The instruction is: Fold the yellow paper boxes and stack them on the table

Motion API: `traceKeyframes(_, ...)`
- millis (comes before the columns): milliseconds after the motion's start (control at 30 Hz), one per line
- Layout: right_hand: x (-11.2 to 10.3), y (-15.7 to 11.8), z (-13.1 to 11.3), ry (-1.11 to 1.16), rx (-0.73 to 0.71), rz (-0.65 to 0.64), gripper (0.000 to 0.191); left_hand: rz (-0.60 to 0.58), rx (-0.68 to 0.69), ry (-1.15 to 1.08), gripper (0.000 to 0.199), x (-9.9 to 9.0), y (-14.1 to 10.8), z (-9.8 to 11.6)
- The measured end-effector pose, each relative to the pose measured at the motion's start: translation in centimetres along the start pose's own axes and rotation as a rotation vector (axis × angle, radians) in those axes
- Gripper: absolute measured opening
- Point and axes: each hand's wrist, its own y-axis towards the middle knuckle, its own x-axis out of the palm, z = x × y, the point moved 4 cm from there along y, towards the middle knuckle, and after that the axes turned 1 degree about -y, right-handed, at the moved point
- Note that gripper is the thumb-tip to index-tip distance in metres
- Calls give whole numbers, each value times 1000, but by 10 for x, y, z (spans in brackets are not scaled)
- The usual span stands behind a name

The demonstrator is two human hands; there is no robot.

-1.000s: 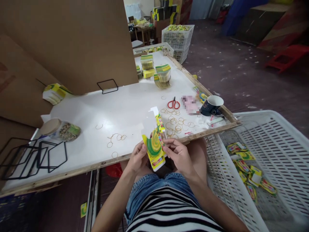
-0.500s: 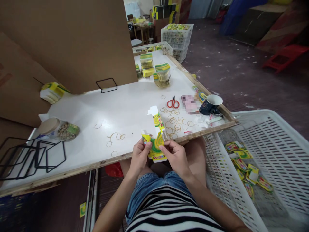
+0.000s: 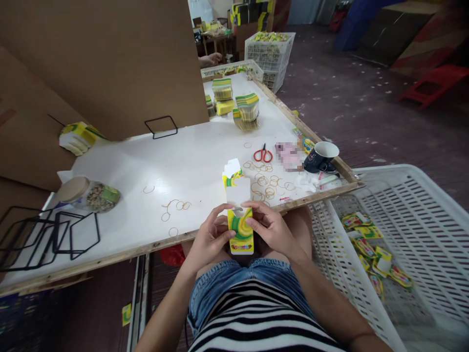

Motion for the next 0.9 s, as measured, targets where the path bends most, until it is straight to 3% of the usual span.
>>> traceKeyframes(100, -5, 4, -6, -64, -19, -39, 16, -54, -19, -64, 36, 4, -1, -1)
traceKeyframes(167, -6, 5, -9, -110, -52, -18, 17, -56, -36, -83, 33, 6, -1, -3)
traceKeyframes(300, -5, 5, -7, -125, -98, 72, 15, 12, -46, -79, 68, 5, -1, -5)
traceKeyframes(367, -5, 5, -4, -56, -63, 122, 23, 13, -47, -56, 74, 4, -1, -5)
traceKeyframes(433, -8, 5, -5, -32, -54, 159, 34, 13, -54, -9, 62, 3, -1, -4)
traceKeyframes(500, -12, 5, -12, -83, -89, 168, 25, 61, -51, 65, 50, 1, -1, -4)
traceKeyframes(567, -14, 6, -17, -121, -82, 136, 22, 130, -32, 142, 43, -2, -1, -4)
traceKeyframes(700, -11, 6, -14, -178, 99, -24, 29, 199, 0, 225, 40, -2, -1, -4)
traceKeyframes(800, -6, 9, -10, -259, 120, -68, 34, 165, -33, 235, 43, 1, -2, -5)
traceKeyframes(900, -3, 12, -7, -368, 100, -25, 28, 111, -50, 233, 45, 5, -1, -4)
